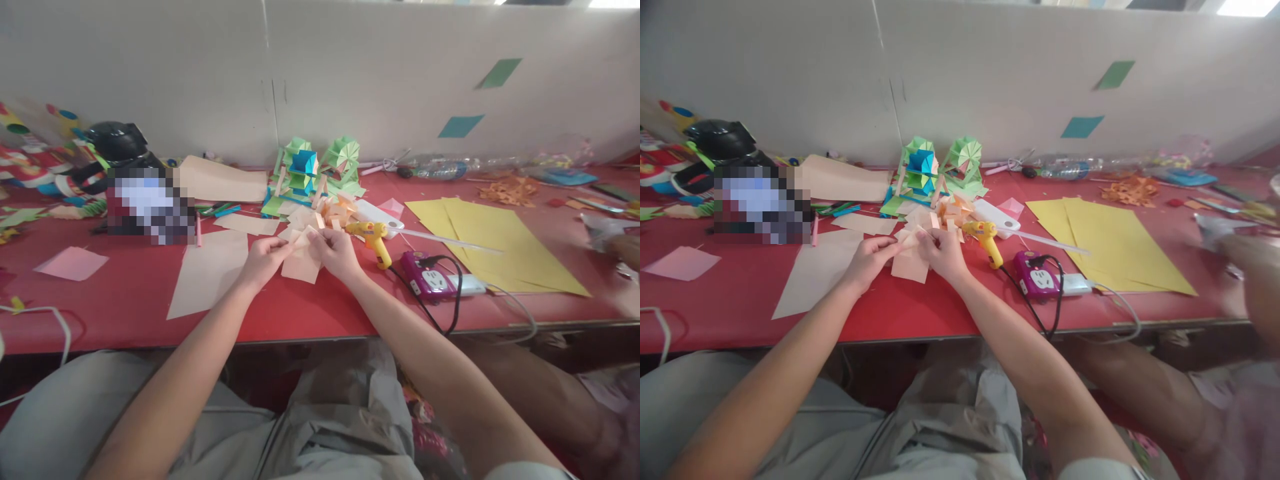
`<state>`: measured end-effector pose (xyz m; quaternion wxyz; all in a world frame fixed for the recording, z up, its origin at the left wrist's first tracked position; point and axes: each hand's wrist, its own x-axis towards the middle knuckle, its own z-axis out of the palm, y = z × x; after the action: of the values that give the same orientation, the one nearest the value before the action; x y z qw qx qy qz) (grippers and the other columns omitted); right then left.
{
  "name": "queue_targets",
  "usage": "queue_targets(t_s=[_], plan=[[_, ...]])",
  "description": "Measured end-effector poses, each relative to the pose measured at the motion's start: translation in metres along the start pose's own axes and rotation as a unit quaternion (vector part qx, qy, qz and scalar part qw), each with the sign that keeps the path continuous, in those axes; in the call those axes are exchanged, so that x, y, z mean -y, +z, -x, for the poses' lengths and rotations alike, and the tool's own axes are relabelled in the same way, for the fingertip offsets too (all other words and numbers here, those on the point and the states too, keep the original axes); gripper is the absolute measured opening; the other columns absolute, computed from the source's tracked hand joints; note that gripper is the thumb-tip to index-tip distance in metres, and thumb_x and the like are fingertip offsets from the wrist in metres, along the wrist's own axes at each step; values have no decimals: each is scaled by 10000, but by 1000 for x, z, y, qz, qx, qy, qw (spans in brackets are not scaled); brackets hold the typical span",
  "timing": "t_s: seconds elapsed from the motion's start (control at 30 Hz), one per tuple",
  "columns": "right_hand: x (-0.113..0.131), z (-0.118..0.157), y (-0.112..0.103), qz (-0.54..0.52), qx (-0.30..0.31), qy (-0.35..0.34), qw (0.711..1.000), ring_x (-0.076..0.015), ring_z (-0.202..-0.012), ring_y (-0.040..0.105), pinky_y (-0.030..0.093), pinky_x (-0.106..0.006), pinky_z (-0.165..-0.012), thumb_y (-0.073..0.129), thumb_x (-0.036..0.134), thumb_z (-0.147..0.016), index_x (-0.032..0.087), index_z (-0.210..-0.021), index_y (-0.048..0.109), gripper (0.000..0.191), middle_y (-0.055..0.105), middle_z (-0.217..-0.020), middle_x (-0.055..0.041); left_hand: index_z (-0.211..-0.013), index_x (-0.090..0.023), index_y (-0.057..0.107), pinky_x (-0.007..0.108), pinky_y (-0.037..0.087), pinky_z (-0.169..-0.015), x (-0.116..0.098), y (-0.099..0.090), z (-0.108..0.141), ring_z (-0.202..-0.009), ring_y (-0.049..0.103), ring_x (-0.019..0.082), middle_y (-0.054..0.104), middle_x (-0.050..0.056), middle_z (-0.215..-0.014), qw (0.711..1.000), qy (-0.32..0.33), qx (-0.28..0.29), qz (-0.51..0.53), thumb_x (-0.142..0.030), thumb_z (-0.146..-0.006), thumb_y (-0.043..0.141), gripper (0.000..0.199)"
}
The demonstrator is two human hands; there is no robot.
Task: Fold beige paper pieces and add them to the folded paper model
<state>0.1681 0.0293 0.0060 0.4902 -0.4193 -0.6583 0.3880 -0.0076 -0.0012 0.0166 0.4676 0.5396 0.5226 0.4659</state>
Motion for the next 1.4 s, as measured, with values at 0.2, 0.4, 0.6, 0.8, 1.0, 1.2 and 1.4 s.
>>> queue_targets(t_s=[0.2, 0.4, 0.6, 0.8, 1.0, 1.2, 1.4], plan=[[2, 0, 1, -8, 9, -5, 1000, -74, -490, 313, 215, -242, -443, 556, 683, -835, 195, -572, 410, 573, 363, -519, 38, -863, -171, 740, 329, 532, -720, 0, 2, 2, -790, 693, 241, 737, 66, -798, 998, -6, 43, 44, -462, -670, 827, 360], [5, 1, 0, -13, -4, 4, 1000, -79, -494, 350, 229, -238, -439, 556, 714, -815, 190, -576, 436, 588, 396, -516, 26, -773, -162, 720, 299, 482, -650, 5, -3, -2, -720, 640, 206, 700, 57, -741, 1000, 23, 16, 0, -532, -733, 762, 374], [8, 0, -1, -36, -10, 12, 999, -90, -517, 393, 275, -230, -451, 587, 698, -802, 174, -579, 507, 575, 447, -531, 14, -690, -169, 646, 256, 367, -537, 2, -2, 0, -547, 498, 130, 581, -9, -581, 998, 56, -10, -36, -525, -765, 727, 373], [5, -2, -1, -152, 86, 81, 981, -139, -619, 572, 429, -253, -530, 752, 602, -706, 160, -805, 665, 461, 644, -715, -34, -652, -174, 595, 243, 290, -506, -4, -1, 4, -514, 392, 99, 480, -39, -539, 993, 104, -18, -55, -455, -827, 664, 339], [2, -1, 0, -123, 94, 59, 986, -89, -500, 452, 321, -232, -444, 758, 571, -717, 158, -726, 619, 436, 522, -572, 24, -658, -174, 614, 235, 317, -507, -7, 0, 4, -551, 435, 108, 522, -24, -580, 996, 88, 5, -31, -447, -799, 695, 318], [5, 0, 0, -132, 91, 55, 985, -91, -524, 459, 333, -225, -455, 728, 605, -734, 162, -734, 615, 457, 531, -593, 21, -727, -166, 666, 234, 380, -517, -4, 0, 4, -571, 502, 126, 611, 2, -636, 997, 68, 0, -37, -521, -769, 723, 362], [8, -2, -3, -118, 49, 57, 990, -98, -544, 482, 385, -237, -503, 703, 609, -756, 155, -632, 617, 478, 556, -583, 0, -697, -166, 657, 255, 418, -536, 0, -2, 0, -567, 542, 143, 635, 10, -637, 999, 42, -26, 4, -514, -736, 750, 363]])
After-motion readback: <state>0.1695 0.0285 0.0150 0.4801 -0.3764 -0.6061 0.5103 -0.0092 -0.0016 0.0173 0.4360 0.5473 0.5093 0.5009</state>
